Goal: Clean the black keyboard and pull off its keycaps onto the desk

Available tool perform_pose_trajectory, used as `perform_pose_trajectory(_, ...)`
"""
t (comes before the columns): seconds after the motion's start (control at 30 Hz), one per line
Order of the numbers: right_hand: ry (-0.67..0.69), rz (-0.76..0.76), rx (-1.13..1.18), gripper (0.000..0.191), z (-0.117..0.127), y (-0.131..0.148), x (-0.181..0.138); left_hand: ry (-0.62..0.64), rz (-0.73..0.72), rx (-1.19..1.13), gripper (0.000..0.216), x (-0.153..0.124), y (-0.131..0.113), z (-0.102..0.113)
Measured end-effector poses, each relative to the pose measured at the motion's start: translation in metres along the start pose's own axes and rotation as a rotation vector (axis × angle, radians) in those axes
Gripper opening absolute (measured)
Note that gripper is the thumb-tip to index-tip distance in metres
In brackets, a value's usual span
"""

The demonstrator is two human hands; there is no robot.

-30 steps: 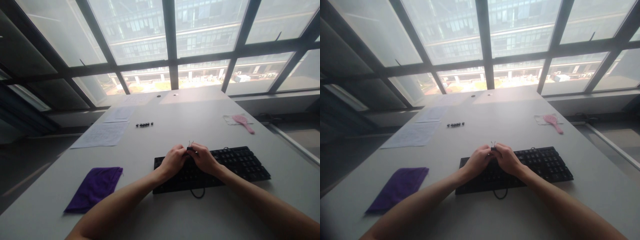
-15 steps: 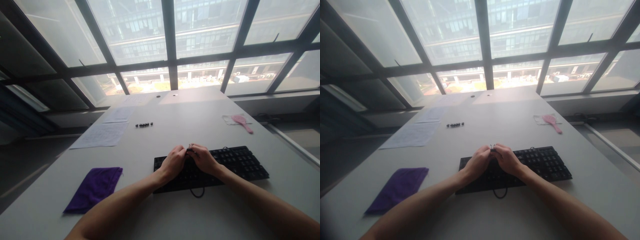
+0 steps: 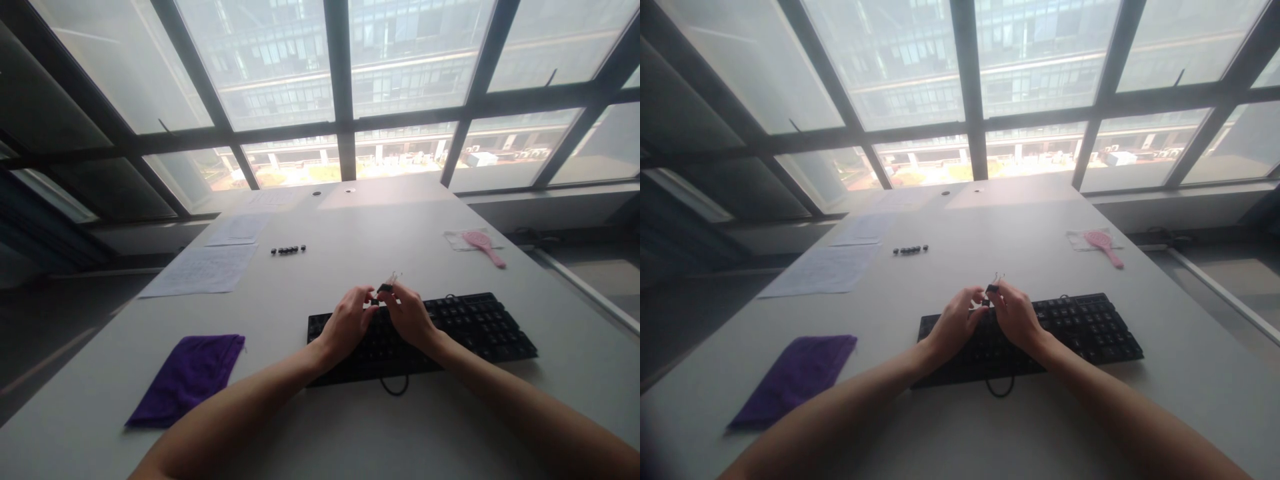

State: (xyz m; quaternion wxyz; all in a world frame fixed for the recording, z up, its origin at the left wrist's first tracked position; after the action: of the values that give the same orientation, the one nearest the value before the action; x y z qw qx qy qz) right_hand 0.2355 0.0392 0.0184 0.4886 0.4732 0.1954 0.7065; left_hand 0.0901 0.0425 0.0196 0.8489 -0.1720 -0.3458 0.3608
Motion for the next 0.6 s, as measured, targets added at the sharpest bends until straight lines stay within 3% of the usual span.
perform_pose_trajectory(0.27, -0.011, -0.071, 0.111, 0.022, 0.002, -0.006, 0.004, 0.075, -0.167, 0.172, 0.026, 0.003, -0.019, 0.002)
perform_pose_trajectory(0.6, -0.012, -0.104, 0.136, 0.024, 0.001, -0.008, 0.003, 0.018, -0.132, 0.169, 0.020, 0.004, -0.018, 0.007)
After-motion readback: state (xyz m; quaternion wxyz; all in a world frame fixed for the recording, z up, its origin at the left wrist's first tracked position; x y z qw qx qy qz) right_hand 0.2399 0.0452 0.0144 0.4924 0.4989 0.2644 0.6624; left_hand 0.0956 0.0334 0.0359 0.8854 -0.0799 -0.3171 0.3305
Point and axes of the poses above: each hand's wrist, its own x-axis towards the middle knuckle, its own z-axis out of the back of the hand, y = z × x, the point moved 6 cm from there along x, towards the middle knuckle
